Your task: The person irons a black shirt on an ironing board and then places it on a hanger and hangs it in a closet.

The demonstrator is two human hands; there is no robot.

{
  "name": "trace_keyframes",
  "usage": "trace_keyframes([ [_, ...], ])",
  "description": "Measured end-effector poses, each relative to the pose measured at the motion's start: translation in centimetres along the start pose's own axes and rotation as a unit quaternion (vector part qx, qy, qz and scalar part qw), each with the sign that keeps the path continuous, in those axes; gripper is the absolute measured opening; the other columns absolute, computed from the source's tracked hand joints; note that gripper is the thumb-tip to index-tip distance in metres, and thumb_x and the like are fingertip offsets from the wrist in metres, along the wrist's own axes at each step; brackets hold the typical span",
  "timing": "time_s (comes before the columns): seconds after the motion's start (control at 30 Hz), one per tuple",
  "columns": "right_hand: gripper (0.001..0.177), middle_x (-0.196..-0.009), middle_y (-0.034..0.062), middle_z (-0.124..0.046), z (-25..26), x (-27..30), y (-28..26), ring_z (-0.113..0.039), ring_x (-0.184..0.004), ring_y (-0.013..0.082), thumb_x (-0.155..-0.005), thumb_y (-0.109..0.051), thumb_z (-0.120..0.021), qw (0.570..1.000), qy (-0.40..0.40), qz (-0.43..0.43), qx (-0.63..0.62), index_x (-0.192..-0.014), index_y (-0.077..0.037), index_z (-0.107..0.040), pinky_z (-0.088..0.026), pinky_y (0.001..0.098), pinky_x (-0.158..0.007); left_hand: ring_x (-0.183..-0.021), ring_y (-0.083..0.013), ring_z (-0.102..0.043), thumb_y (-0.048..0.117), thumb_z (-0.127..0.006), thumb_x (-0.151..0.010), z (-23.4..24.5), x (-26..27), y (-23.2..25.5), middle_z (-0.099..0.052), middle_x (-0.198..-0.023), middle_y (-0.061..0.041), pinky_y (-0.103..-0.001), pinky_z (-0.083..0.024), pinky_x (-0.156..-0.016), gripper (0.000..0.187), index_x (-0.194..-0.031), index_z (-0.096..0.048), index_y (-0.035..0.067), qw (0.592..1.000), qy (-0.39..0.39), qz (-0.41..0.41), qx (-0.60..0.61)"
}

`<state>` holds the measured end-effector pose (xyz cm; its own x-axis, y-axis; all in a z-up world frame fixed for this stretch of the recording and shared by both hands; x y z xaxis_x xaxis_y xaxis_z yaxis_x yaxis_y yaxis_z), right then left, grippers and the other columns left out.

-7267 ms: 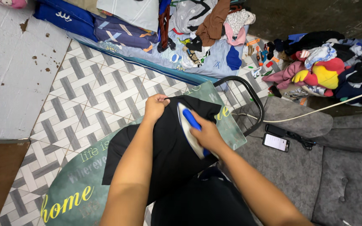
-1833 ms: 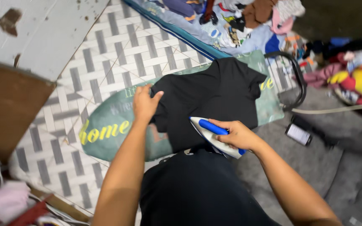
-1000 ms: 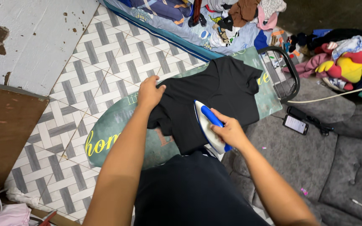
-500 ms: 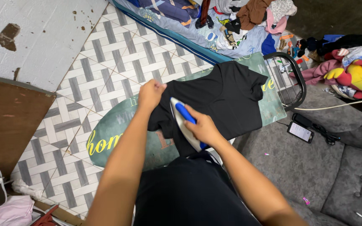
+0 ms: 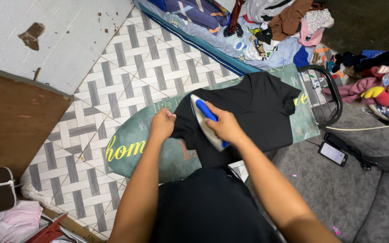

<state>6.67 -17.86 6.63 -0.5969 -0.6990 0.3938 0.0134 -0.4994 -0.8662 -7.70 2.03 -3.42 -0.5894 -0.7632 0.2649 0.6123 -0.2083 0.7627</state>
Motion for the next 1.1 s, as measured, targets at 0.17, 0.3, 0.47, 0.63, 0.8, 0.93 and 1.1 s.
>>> trace_keyframes([
  [0.17, 0.066, -0.061, -0.0008, -0.055, 0.5, -1.6, -0.6, -0.048, -0.045, 0.0073, -0.088, -0.014, -0.071, 0.998, -0.037, 0.020, -0.038, -0.151, -0.019, -0.053, -0.043, 0.0293, -0.043, -0.094, -0.0426, -0.067, 0.023, -0.071, -0.090, 0.2, 0.3, -0.2, -0.072, -0.094, -0.018, -0.050, -0.052, -0.079, 0.020, -0.094, -0.062, 0.005, 0.998, 0.031, -0.026, -0.049],
  [0.3, 0.064, -0.059, 0.0025, -0.060, 0.2, -3.0, -1.2, -0.055, -0.045, 0.0086, -0.088, -0.016, -0.069, 0.998, 0.056, 0.005, 0.009, -0.150, -0.020, -0.051, -0.049, 0.0294, -0.046, -0.093, -0.0427, -0.068, 0.024, -0.070, -0.092, 0.0, 1.3, -1.3, -0.073, -0.092, -0.018, -0.050, -0.051, -0.079, 0.020, -0.095, -0.063, 0.006, 0.997, 0.026, 0.016, -0.065],
  [0.47, 0.063, -0.062, 0.0035, -0.060, 1.7, 0.3, -0.1, -0.052, -0.047, 0.0082, -0.087, -0.016, -0.071, 0.997, 0.005, 0.029, 0.073, -0.147, -0.019, -0.056, -0.049, 0.0307, -0.047, -0.085, -0.0397, -0.069, 0.025, -0.072, -0.090, 0.1, 0.6, -1.7, -0.072, -0.086, -0.018, -0.048, -0.052, -0.076, 0.023, -0.093, -0.063, 0.005, 0.999, 0.034, -0.011, -0.039],
  [0.63, 0.062, -0.061, 0.0022, -0.061, 1.5, -1.4, -1.9, -0.056, -0.046, 0.0082, -0.088, -0.017, -0.070, 0.996, 0.065, 0.040, 0.055, -0.147, -0.018, -0.055, -0.050, 0.0299, -0.047, -0.082, -0.0408, -0.068, 0.026, -0.073, -0.092, 0.2, 1.7, -1.0, -0.072, -0.084, -0.020, -0.048, -0.052, -0.074, 0.025, -0.093, -0.064, 0.003, 0.997, 0.064, -0.012, -0.036],
  [0.8, 0.065, -0.061, 0.0010, -0.057, 2.8, -0.7, -2.7, -0.053, -0.047, 0.0073, -0.087, -0.015, -0.072, 0.997, 0.016, 0.061, 0.052, -0.149, -0.019, -0.054, -0.047, 0.0279, -0.047, -0.077, -0.0325, -0.071, 0.035, -0.084, -0.082, 1.6, 4.5, -2.0, -0.073, -0.081, -0.017, -0.045, -0.053, -0.070, 0.038, -0.096, -0.069, 0.003, 0.996, 0.048, 0.075, -0.031],
  [0.93, 0.068, -0.067, -0.0007, -0.060, 2.8, 1.4, -0.6, -0.051, -0.051, 0.0050, -0.083, -0.014, -0.075, 0.987, -0.132, 0.057, 0.066, -0.148, -0.019, -0.057, -0.046, 0.0272, -0.049, -0.075, -0.0242, -0.073, 0.028, -0.086, -0.074, 0.5, 5.5, -3.7, -0.075, -0.081, -0.010, -0.039, -0.057, -0.069, 0.035, -0.093, -0.075, 0.002, 0.995, 0.037, 0.076, 0.049],
  [1.1, 0.066, -0.070, 0.0012, -0.065, -0.7, -0.6, -1.6, -0.054, -0.056, 0.0035, -0.083, -0.015, -0.078, 0.964, -0.145, 0.161, 0.156, -0.146, -0.018, -0.057, -0.050, 0.0253, -0.054, -0.060, -0.0210, -0.069, 0.018, -0.073, -0.086, 1.3, 6.1, -4.1, -0.071, -0.074, -0.009, -0.038, -0.053, -0.054, 0.018, -0.091, -0.069, 0.002, 0.974, 0.017, 0.165, 0.155],
])
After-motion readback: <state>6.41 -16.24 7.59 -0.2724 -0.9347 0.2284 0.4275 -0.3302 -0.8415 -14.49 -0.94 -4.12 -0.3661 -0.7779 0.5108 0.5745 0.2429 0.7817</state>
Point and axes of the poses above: each hand's wrist, its own x-axis away from the middle knuckle, its own z-axis out of the back of the hand, y = z × x, the point moved 4 cm from there along -x, towards the middle knuckle
